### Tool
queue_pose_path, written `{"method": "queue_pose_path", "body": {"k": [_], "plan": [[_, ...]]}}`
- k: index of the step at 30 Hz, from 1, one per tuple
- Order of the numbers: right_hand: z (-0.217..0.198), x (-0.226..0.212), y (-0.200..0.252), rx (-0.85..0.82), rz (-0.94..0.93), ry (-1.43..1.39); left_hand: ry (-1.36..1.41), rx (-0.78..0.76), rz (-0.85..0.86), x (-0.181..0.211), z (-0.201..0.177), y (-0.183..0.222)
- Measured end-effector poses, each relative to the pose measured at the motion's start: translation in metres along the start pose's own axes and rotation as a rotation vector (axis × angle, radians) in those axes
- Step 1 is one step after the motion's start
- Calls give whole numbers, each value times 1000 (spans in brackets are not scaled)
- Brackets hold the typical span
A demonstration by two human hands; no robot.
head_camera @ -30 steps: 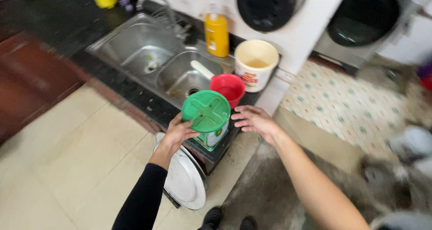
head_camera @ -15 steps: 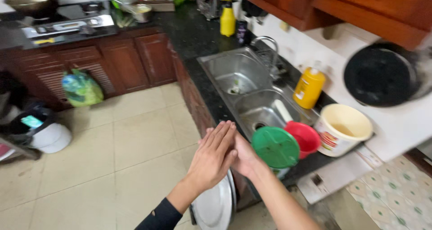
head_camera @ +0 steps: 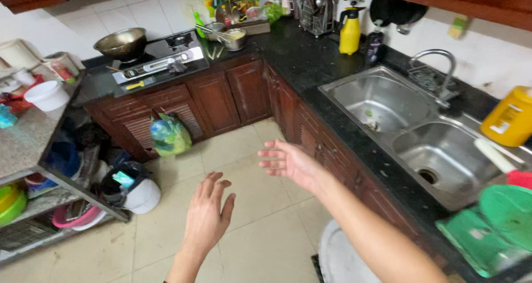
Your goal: The person scoops yellow paste from a bucket into a pot, pours milk from a carton into the pot, and adds liquid using a scoop while the pot is on a scale.
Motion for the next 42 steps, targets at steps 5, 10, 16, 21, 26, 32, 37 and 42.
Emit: {"method": "queue_pose_path", "body": {"k": [5, 10, 16, 21, 26, 32, 37, 42], "plan": [[-8, -32, -64, 112, -46, 100, 80, 145, -79, -92, -16, -57], [-49, -62, -127, 206, -71, 133, 190, 282, 17, -151, 19, -143], [-113, -124, -235, 244, -131, 118, 257, 166, -33, -214, 70, -280], [-151, -177, -332, 326, -141, 143, 328, 162, -111, -296, 90, -370], [-186, -212, -416, 313, -174, 207, 380, 208, -55, -372, 135, -470], [-266, -267, -500, 456, -259, 258, 597, 94, 158, -429, 241, -602], [-332, -314, -535, 652, -364, 197, 664, -237, 265, -436, 348, -743], [-397, -344, -536, 836, -401, 234, 621, -428, 237, -390, 461, -846]]}}
Point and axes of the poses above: each hand's wrist, its own y-axis away from the middle knuckle, its own z-axis out of the palm, x = y × z, the point moved 7 cm from there along -y, towards the middle knuckle, and after that the axes turned 5 degrees about -x, right-handed, at the moved point
